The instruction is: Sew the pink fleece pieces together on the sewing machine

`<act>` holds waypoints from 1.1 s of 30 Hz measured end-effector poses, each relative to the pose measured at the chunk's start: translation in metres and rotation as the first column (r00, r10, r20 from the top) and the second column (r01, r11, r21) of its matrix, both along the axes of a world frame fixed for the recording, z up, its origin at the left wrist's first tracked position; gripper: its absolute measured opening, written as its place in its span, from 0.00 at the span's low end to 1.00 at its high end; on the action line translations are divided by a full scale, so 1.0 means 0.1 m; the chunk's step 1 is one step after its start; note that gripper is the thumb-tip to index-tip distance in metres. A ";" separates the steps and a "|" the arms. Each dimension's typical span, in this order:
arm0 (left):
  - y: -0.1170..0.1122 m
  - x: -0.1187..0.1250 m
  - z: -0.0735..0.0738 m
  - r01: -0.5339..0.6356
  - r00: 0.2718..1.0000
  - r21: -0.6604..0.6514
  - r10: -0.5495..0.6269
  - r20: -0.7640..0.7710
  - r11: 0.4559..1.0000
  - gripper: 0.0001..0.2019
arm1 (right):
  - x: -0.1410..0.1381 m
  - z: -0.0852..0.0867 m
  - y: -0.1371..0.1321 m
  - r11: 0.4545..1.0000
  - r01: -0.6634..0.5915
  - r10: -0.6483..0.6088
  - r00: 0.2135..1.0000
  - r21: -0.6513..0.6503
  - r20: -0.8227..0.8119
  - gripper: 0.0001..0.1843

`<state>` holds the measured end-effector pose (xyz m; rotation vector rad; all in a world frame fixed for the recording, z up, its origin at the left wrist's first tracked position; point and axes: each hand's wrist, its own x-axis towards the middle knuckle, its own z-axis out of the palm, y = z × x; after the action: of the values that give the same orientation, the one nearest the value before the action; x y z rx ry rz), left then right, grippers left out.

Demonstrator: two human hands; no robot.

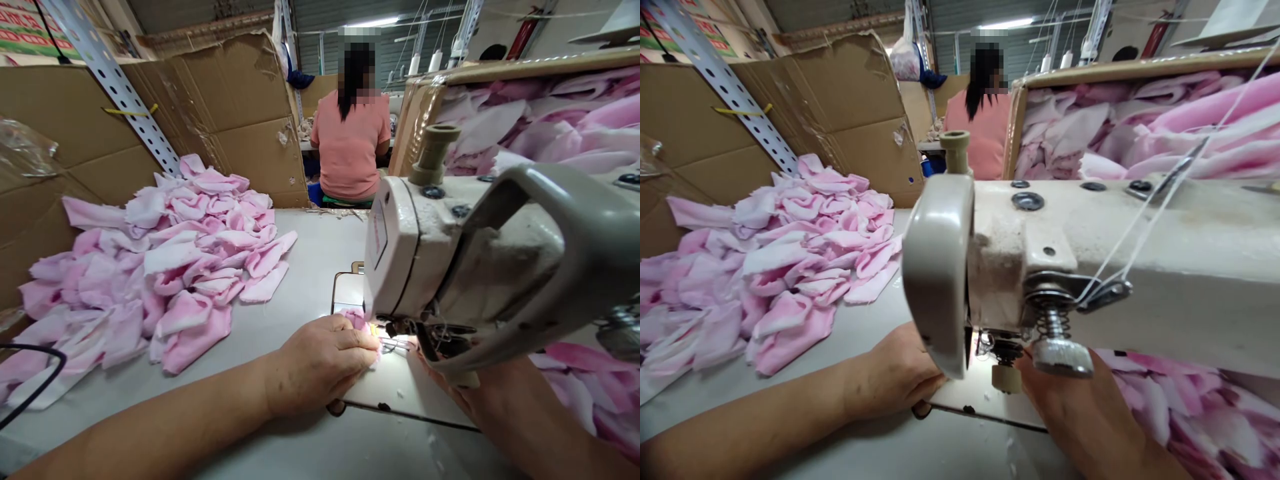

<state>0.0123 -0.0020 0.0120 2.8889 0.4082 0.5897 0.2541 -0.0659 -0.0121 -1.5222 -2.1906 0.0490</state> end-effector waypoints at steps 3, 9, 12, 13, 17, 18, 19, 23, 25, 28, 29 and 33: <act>0.01 -0.01 0.00 0.003 1.000 0.000 -0.003 -0.006 1.000 0.07 | -0.02 -0.01 0.01 0.999 0.008 -0.009 1.000 -0.038 -0.017 0.13; 0.01 -0.02 0.00 -0.005 1.000 0.019 0.004 0.029 1.000 0.12 | 0.01 -0.11 0.01 0.999 0.005 -0.007 0.999 -0.041 -0.052 0.14; 0.01 -0.01 0.00 -0.006 0.997 0.025 0.004 0.077 1.000 0.13 | 0.01 -0.11 0.02 0.999 0.003 -0.004 0.999 -0.041 -0.037 0.14; 0.01 -0.01 0.00 -0.008 0.996 0.023 0.006 0.087 1.000 0.13 | 0.00 -0.10 0.02 0.999 -0.002 0.001 1.000 -0.042 -0.028 0.13; 0.05 0.00 -0.01 -0.029 0.994 0.024 0.026 0.105 0.999 0.11 | -0.02 -0.02 0.05 0.997 -0.040 0.040 0.999 -0.067 0.007 0.13; 0.06 0.01 -0.01 -0.030 0.994 0.024 0.027 0.102 0.999 0.10 | -0.03 0.00 0.05 0.996 -0.048 0.049 0.999 -0.072 0.012 0.14; 0.07 0.01 -0.01 -0.031 0.995 0.021 0.029 0.099 0.999 0.09 | -0.03 0.01 0.05 0.996 -0.055 0.057 0.998 -0.074 0.018 0.14; 0.09 0.01 -0.03 -0.062 0.994 0.002 0.061 0.087 0.998 0.08 | -0.03 0.09 0.05 0.995 -0.073 0.077 0.995 -0.068 0.057 0.13; 0.09 0.01 -0.03 -0.073 0.994 0.008 0.072 0.078 0.997 0.08 | -0.04 0.12 0.06 0.995 -0.072 0.078 0.994 -0.073 0.082 0.13; 0.08 0.01 -0.04 -0.066 0.996 0.011 0.065 0.057 0.998 0.08 | -0.06 0.14 0.08 0.997 -0.061 0.066 0.992 -0.048 0.107 0.12; 0.08 0.02 -0.04 -0.062 0.996 0.012 0.061 0.059 0.998 0.08 | -0.07 0.14 0.08 0.998 -0.057 0.061 0.992 -0.034 0.110 0.12; 0.03 0.03 -0.05 -0.075 0.993 0.048 0.070 0.096 0.996 0.10 | -0.11 0.12 0.09 0.999 -0.042 0.042 0.993 -0.008 0.108 0.12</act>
<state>0.0155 0.0014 0.0065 2.8905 0.4923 0.7563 0.2431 -0.0573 0.0001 -1.5144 -2.3087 -0.0143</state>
